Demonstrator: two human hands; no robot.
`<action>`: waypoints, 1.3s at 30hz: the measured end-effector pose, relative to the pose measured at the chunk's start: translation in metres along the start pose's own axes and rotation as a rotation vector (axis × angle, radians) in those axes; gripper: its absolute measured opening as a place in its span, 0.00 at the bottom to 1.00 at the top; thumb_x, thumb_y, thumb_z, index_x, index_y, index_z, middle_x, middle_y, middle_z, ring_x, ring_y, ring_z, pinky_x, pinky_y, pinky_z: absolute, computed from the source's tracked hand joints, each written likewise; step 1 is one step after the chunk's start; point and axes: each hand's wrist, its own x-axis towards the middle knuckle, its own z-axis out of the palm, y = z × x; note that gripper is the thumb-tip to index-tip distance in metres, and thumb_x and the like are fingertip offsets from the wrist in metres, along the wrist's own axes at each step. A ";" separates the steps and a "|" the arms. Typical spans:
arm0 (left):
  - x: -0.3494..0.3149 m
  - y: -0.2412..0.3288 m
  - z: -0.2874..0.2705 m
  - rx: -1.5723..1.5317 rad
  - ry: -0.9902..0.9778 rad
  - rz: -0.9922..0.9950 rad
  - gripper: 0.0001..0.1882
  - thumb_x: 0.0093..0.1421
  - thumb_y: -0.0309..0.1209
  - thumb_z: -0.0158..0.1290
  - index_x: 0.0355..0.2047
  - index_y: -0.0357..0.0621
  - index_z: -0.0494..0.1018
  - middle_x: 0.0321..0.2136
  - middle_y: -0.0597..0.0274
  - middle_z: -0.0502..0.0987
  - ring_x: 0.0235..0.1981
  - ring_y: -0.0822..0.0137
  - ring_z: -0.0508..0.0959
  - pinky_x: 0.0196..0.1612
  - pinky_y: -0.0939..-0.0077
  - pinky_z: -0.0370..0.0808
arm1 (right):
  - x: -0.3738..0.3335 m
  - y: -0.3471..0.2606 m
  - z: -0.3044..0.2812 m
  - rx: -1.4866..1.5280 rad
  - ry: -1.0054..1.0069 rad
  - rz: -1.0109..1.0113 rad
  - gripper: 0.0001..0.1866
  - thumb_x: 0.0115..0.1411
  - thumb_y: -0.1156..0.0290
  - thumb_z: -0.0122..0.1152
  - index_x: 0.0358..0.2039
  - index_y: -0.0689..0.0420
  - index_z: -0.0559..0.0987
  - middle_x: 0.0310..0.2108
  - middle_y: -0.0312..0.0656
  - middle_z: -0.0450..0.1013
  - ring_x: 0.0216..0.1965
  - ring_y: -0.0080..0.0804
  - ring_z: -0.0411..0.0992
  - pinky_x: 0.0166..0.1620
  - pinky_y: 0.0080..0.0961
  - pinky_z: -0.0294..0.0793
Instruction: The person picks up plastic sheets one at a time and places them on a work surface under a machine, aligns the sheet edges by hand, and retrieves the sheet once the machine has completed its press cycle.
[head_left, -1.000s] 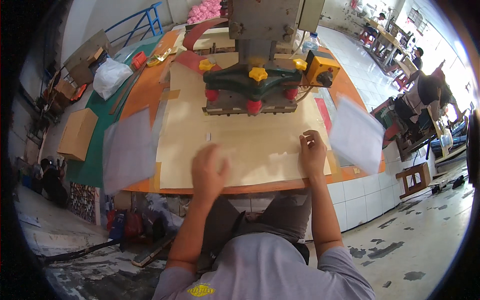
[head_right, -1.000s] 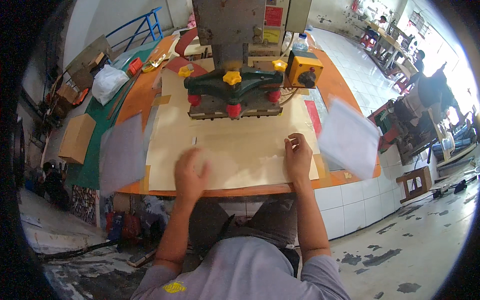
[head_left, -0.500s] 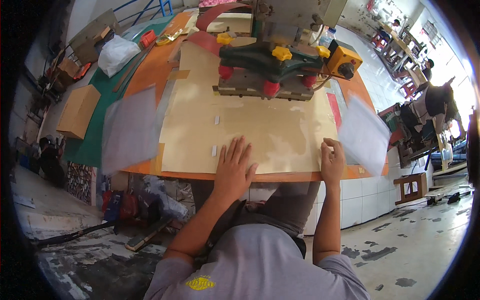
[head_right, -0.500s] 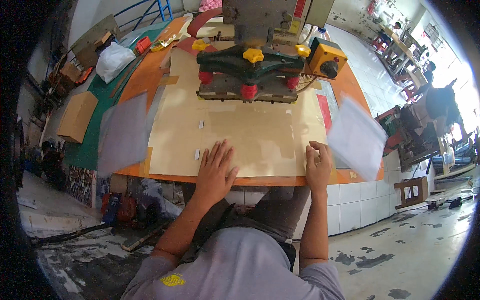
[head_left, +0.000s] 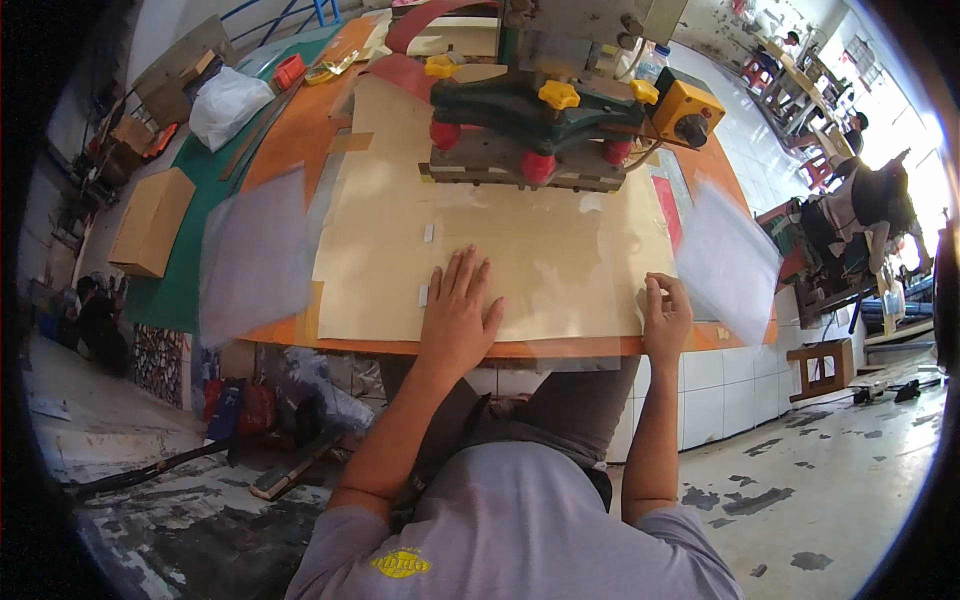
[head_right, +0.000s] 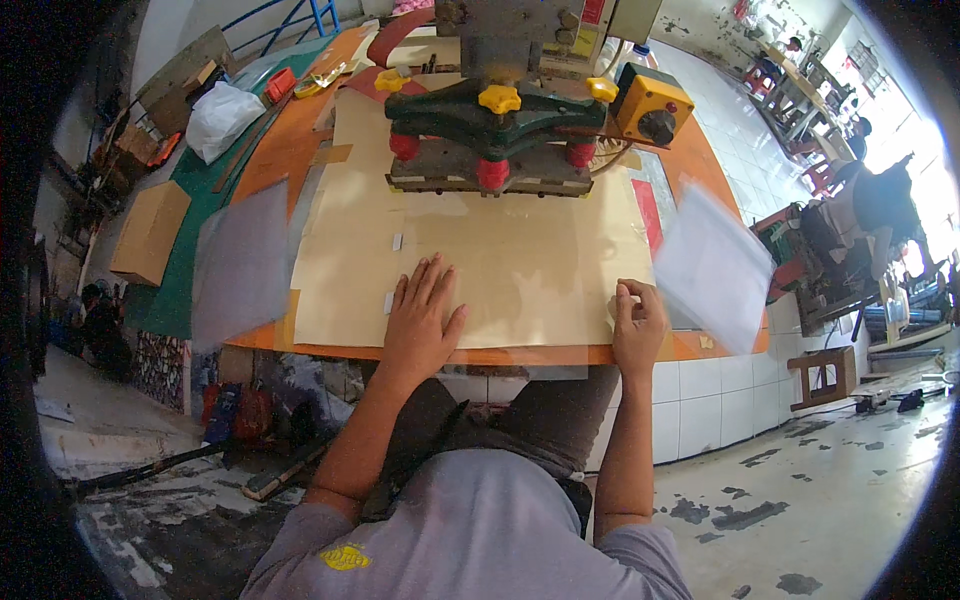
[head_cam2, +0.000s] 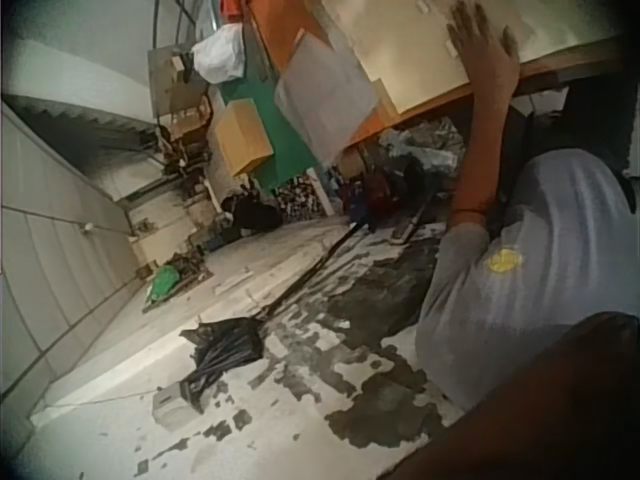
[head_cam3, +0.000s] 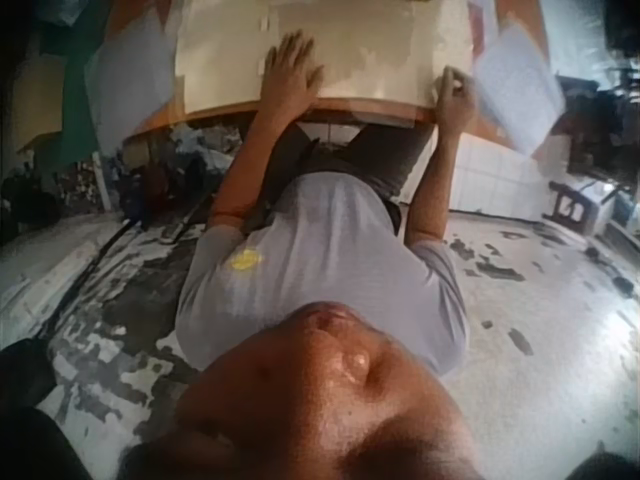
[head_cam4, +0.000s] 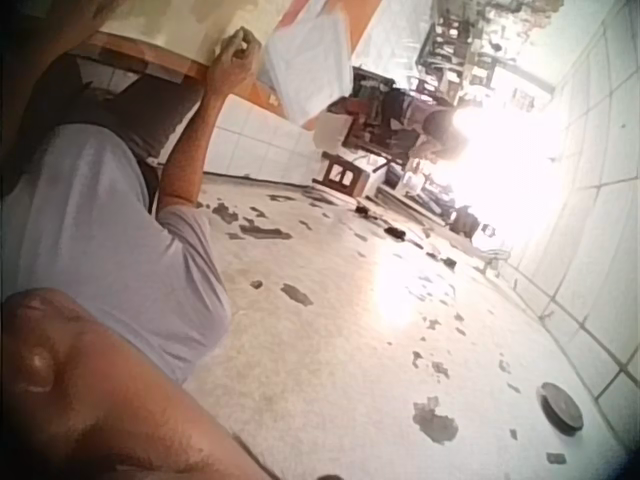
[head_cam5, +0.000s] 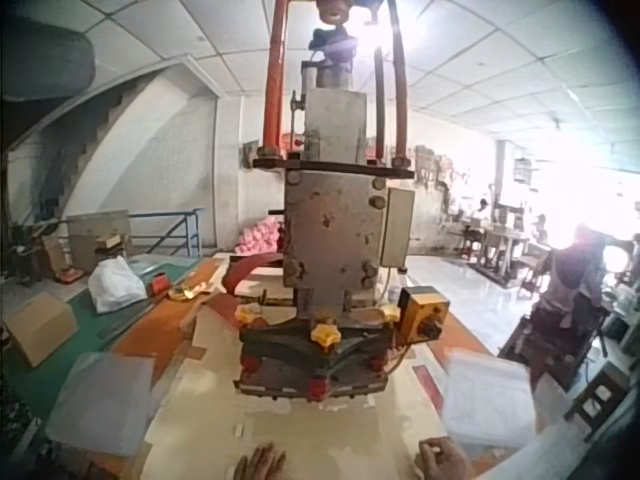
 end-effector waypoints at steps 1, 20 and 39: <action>0.001 0.000 0.000 -0.001 -0.002 0.001 0.32 0.73 0.44 0.50 0.71 0.37 0.64 0.75 0.45 0.58 0.76 0.45 0.57 0.77 0.43 0.51 | 0.000 0.001 0.000 -0.002 0.000 0.002 0.09 0.71 0.70 0.62 0.43 0.62 0.84 0.40 0.42 0.81 0.37 0.29 0.78 0.40 0.27 0.76; 0.002 -0.003 0.007 0.015 0.022 -0.004 0.33 0.72 0.44 0.52 0.71 0.39 0.64 0.75 0.46 0.57 0.76 0.46 0.57 0.77 0.44 0.51 | -0.002 -0.002 0.002 -0.006 -0.023 -0.020 0.09 0.70 0.69 0.64 0.43 0.62 0.84 0.39 0.43 0.80 0.35 0.32 0.77 0.41 0.28 0.76; 0.006 0.000 -0.001 -0.015 0.030 -0.014 0.33 0.70 0.43 0.54 0.70 0.39 0.65 0.74 0.46 0.59 0.76 0.46 0.58 0.77 0.43 0.53 | 0.002 -0.009 0.000 -0.045 -0.028 -0.026 0.06 0.67 0.73 0.65 0.40 0.62 0.84 0.38 0.45 0.81 0.40 0.40 0.77 0.47 0.34 0.74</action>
